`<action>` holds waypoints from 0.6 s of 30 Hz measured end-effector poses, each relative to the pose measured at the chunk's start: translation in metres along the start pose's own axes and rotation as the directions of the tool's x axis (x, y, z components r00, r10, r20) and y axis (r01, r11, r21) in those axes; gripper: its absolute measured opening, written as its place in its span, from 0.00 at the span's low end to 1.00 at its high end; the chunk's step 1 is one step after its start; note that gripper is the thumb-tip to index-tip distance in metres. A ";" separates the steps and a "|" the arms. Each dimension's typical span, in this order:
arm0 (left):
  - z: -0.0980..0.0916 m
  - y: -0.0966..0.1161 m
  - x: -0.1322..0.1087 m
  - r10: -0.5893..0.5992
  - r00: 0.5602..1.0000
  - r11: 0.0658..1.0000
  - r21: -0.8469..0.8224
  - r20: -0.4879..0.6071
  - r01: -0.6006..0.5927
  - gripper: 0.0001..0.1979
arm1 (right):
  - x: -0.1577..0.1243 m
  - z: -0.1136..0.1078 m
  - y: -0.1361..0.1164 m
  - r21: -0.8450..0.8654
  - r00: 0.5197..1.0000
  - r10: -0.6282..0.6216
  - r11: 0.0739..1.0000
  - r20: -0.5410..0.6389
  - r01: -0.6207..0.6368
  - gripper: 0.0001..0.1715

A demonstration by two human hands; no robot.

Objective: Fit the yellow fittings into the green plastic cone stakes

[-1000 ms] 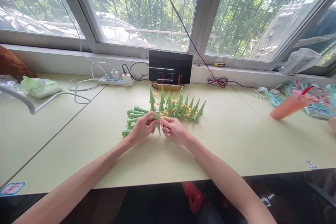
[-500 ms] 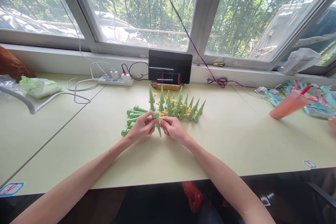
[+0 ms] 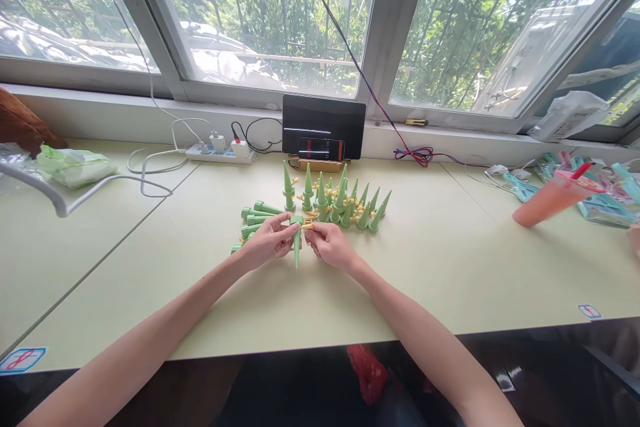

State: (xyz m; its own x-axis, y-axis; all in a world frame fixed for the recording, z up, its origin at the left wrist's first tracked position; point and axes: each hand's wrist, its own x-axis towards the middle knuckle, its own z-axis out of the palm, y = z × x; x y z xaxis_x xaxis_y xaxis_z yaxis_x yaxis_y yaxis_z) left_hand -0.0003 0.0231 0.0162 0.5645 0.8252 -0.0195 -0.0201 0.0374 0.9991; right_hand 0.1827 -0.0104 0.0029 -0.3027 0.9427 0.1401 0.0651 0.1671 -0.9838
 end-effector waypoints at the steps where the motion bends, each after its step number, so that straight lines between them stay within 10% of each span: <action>1: 0.000 0.000 0.000 -0.003 1.000 1.000 -0.006 -0.001 0.003 0.19 | 0.000 0.000 0.000 -0.009 1.000 -0.005 1.000 -0.001 0.005 0.18; 18: 0.004 -0.008 0.001 0.169 0.986 0.962 0.218 -0.005 -0.164 0.12 | 0.001 -0.002 0.000 0.159 0.991 0.130 0.978 0.039 -0.135 0.20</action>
State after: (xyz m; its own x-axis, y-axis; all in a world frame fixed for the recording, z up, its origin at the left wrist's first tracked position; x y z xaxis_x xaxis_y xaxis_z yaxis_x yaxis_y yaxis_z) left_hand 0.0040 0.0210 0.0086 0.5491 0.8224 0.1491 0.0680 -0.2217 0.9727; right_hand 0.1843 -0.0086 0.0036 -0.3284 0.9445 0.0064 -0.0469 -0.0095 -0.9989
